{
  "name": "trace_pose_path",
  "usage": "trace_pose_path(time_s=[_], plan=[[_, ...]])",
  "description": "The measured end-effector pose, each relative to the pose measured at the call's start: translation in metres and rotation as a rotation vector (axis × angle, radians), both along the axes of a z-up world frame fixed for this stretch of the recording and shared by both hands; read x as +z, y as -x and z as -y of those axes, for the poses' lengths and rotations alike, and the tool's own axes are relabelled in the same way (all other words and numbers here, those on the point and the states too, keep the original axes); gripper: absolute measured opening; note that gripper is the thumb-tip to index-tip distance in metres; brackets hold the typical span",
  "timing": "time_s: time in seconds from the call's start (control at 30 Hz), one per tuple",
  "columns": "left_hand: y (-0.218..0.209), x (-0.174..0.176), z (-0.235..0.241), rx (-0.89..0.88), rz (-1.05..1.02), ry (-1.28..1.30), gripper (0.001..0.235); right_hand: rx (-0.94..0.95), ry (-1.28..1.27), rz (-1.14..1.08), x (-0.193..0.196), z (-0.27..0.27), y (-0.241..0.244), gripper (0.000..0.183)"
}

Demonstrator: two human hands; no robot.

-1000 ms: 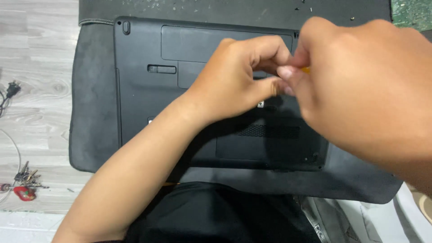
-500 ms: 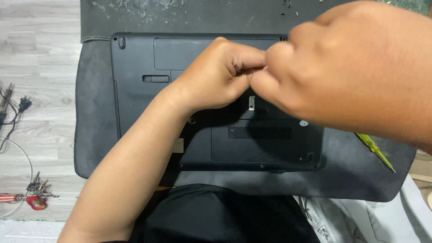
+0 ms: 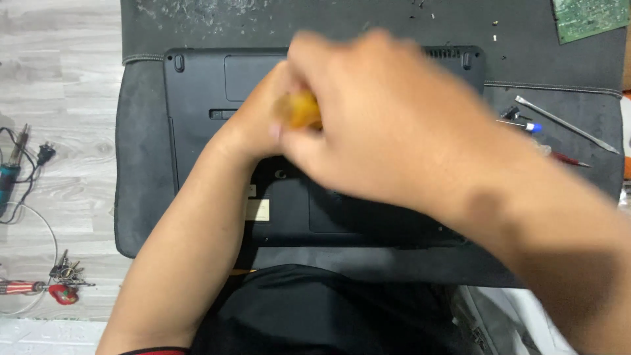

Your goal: The person removes screws from a laptop's hard drive bay cover, takes out the old hard drive, and installs a new one. They then replace the cover and secure it with screws.

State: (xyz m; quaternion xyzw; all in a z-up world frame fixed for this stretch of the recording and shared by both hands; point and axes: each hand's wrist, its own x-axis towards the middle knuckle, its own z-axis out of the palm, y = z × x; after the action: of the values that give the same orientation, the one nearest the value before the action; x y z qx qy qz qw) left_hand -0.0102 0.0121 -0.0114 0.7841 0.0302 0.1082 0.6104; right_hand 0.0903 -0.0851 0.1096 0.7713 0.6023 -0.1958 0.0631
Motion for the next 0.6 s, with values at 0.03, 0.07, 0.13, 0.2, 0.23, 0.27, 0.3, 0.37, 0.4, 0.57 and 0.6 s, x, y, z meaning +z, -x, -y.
trace_pose_path(time_s=[0.03,0.07,0.13,0.2,0.23,0.27,0.3,0.37,0.4,0.57,0.6], plan=[[0.0,0.002,0.0,0.0,0.02,-0.03,0.018,0.079,-0.184,-0.209,-0.021,0.007,-0.001,0.021],[0.0,0.005,0.0,0.001,0.039,-0.06,0.026,0.154,-0.372,-0.417,-0.043,0.014,-0.001,0.023],[0.004,0.013,-0.002,0.028,0.053,-0.093,0.035,0.162,-0.568,-0.272,-0.057,0.039,-0.004,0.023],[0.014,0.024,-0.003,0.058,0.052,-0.136,0.045,0.17,-0.776,-0.144,-0.068,0.061,-0.013,0.026],[0.017,0.032,-0.003,0.12,0.047,-0.248,0.046,0.096,-0.863,-0.206,-0.071,0.073,-0.02,0.022],[0.02,0.039,-0.003,0.181,0.041,-0.36,0.048,0.02,-0.948,-0.269,-0.074,0.085,-0.029,0.019],[0.03,0.039,-0.005,0.182,0.036,-0.364,0.048,0.02,-0.951,-0.274,-0.087,0.09,-0.038,0.019],[0.05,0.039,-0.01,0.228,-0.143,-0.676,0.033,-0.368,-1.267,-0.751,-0.114,0.101,-0.056,0.037],[0.055,0.032,-0.011,0.228,-0.145,-0.678,0.033,-0.369,-1.267,-0.753,-0.12,0.102,-0.064,0.037],[0.072,0.011,-0.018,0.458,-0.431,-0.783,0.057,-0.885,-1.121,-1.347,-0.105,0.074,-0.058,0.039],[0.07,0.012,-0.018,0.452,-0.43,-0.782,0.057,-0.891,-1.123,-1.345,-0.111,0.075,-0.057,0.039]])
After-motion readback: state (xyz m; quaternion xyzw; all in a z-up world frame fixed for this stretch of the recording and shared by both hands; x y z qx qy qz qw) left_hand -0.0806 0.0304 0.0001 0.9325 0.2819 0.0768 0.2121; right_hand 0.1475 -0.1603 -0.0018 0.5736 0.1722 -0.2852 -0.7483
